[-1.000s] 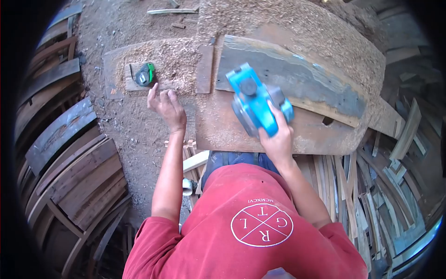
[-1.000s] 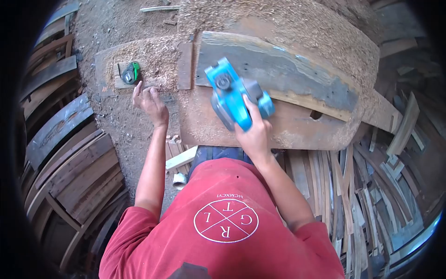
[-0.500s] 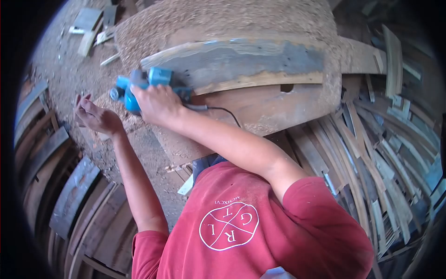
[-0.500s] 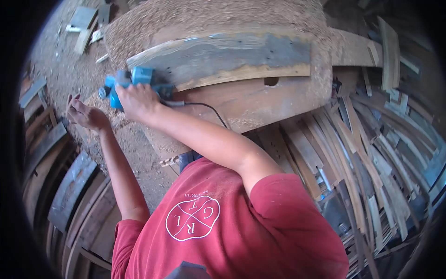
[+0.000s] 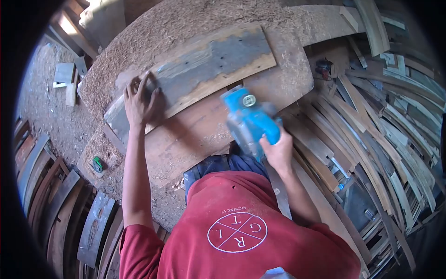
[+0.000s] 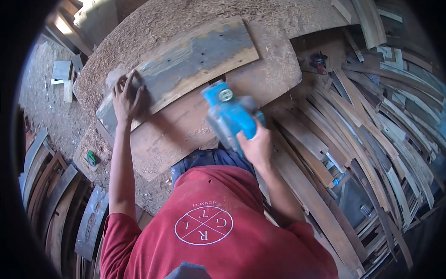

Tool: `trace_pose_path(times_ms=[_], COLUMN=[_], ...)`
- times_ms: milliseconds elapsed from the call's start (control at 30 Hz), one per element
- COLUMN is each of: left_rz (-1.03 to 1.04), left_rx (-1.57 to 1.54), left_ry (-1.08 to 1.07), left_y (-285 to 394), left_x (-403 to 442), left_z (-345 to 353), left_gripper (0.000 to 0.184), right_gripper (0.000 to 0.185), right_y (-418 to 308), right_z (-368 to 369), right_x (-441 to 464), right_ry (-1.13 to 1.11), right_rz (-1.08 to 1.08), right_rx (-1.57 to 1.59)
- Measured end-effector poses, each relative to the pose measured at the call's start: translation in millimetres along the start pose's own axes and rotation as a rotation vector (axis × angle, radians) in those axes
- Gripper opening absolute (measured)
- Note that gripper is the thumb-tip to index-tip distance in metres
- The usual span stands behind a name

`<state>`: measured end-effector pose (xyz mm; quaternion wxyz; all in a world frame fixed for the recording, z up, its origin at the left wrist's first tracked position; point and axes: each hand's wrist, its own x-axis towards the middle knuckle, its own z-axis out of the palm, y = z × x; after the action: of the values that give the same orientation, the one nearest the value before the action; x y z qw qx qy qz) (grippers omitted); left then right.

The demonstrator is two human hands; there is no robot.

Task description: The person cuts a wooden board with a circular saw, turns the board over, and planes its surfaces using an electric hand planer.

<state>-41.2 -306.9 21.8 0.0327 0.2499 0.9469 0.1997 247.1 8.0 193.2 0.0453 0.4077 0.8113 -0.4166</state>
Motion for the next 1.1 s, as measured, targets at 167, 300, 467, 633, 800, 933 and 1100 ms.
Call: trace_pose_path(times_ms=[167, 300, 467, 633, 800, 933, 1100], left_rz=[-0.134, -0.504, -0.5, -0.499, -0.554, -0.562, -0.556], left_rx=[0.312, 0.24, 0.3, 0.309, 0.323, 0.361, 0.337], left_ry=[0.253, 0.216, 0.12, 0.121, 0.093, 0.065, 0.053], left_y=[44, 100, 107, 113, 114, 114, 112], left_x=[4, 31, 33, 31, 36, 37, 39], left_z=[40, 92, 86, 81, 80, 79, 80], left_gripper=[0.058, 0.073, 0.08, 0.084, 0.083, 0.084, 0.086], right_gripper=[0.027, 0.041, 0.039, 0.028, 0.028, 0.052, 0.039], right_y=[27, 36, -16, -94, -79, 4, 31], right_z=[-30, -28, -17, 12, 1, -24, -14], right_x=[60, 123, 206, 335, 307, 174, 125], right_ry=[0.174, 0.241, 0.206, 0.233, 0.142, 0.052, 0.174], right_rz=[-0.017, -0.174, -0.277, -0.432, -0.393, -0.225, -0.174], right_rx=[0.082, -0.013, 0.014, -0.035, -0.006, 0.07, 0.056])
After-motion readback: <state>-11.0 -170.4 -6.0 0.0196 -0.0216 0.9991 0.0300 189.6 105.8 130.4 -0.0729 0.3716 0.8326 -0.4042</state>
